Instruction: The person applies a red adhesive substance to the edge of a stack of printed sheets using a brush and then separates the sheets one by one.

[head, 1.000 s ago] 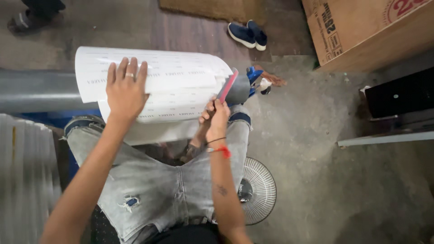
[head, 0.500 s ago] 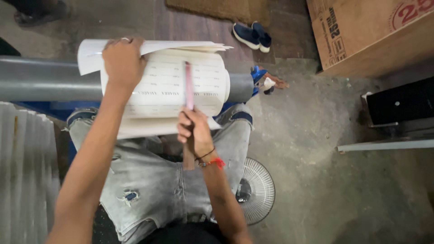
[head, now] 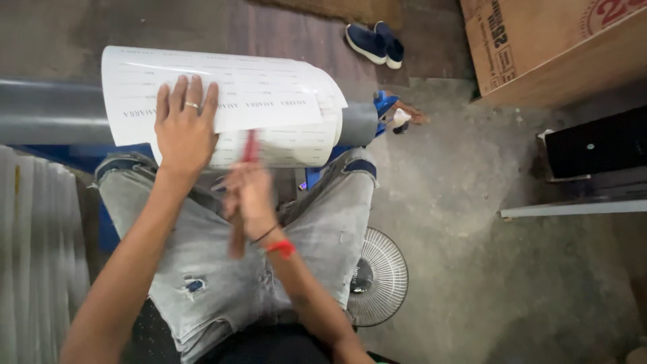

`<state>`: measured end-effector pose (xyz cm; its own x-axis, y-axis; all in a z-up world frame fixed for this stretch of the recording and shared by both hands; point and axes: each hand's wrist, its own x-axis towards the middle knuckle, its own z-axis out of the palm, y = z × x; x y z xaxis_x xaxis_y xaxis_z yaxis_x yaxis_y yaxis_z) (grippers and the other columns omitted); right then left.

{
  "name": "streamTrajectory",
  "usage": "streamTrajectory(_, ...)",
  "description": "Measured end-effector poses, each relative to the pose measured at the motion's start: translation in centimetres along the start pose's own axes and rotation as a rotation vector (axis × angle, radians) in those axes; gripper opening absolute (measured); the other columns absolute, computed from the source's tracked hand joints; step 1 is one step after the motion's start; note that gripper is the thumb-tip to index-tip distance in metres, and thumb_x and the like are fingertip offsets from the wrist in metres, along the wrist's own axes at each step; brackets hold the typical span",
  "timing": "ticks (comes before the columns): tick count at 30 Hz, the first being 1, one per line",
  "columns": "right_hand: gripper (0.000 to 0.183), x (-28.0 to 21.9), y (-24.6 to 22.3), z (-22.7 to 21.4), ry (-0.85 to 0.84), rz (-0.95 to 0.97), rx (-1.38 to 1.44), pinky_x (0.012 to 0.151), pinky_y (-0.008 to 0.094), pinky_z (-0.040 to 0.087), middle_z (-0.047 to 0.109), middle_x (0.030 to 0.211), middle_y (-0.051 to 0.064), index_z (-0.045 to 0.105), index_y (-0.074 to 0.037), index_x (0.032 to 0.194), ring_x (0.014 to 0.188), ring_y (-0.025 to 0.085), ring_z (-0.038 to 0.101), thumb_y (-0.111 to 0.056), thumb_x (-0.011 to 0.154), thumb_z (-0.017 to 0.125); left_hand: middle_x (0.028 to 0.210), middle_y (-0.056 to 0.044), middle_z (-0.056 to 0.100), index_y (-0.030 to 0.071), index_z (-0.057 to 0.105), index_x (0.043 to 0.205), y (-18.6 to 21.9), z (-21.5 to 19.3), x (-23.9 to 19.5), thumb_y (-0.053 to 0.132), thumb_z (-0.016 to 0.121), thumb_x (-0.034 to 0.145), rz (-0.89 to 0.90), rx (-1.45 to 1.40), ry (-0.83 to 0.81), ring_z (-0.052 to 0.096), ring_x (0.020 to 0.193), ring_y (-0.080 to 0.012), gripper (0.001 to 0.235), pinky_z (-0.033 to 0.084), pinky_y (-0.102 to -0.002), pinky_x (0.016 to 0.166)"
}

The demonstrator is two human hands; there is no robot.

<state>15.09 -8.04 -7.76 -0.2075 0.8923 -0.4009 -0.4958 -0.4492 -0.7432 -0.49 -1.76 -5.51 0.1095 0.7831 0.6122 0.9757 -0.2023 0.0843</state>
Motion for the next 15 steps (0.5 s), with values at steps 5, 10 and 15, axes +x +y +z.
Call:
streamTrajectory(5, 0.017, -3.7, -3.3, 0.4, -0.291, 0.139, 0.121, 0.038, 0.027, 0.038, 0.044, 0.069, -0.005, 0.054, -0.011, 0.111, 0.046, 0.008, 0.042, -0.027, 0.109, 0.051, 0.145, -0.020, 0.061, 0.007, 0.064, 0.146, 0.5, -3.2, -0.6, 0.011, 0.067, 0.083, 0.078, 0.105, -0.129, 0.058, 0.136, -0.0376, 0.063, 0.041, -0.052, 0.118)
streamTrajectory(10, 0.017, -3.9, -7.9, -3.6, -0.390, 0.147, 0.006, 0.037, 0.025, 0.036, 0.044, 0.072, -0.005, 0.055, -0.008, 0.110, 0.045, 0.007, 0.039, -0.025, 0.109, 0.051, 0.135, -0.018, 0.066, 0.007, 0.067, 0.139, -1.1, -3.5, 1.4, 0.013, 0.072, 0.084, 0.089, 0.127, -0.112, 0.064, 0.119, -0.0356, 0.055, 0.049, -0.049, 0.106)
streamTrajectory(15, 0.015, -0.7, -6.6, -5.8, -0.112, -0.048, -0.023, 0.038, 0.029, 0.039, 0.045, 0.070, -0.002, 0.052, -0.009, 0.102, 0.047, 0.010, 0.042, -0.022, 0.109, 0.051, 0.111, -0.016, 0.072, 0.009, 0.073, 0.122, -4.5, 0.8, 6.7, 0.011, 0.080, 0.083, -0.166, -0.132, -0.128, 0.066, 0.101, -0.0388, 0.039, 0.050, -0.048, 0.089)
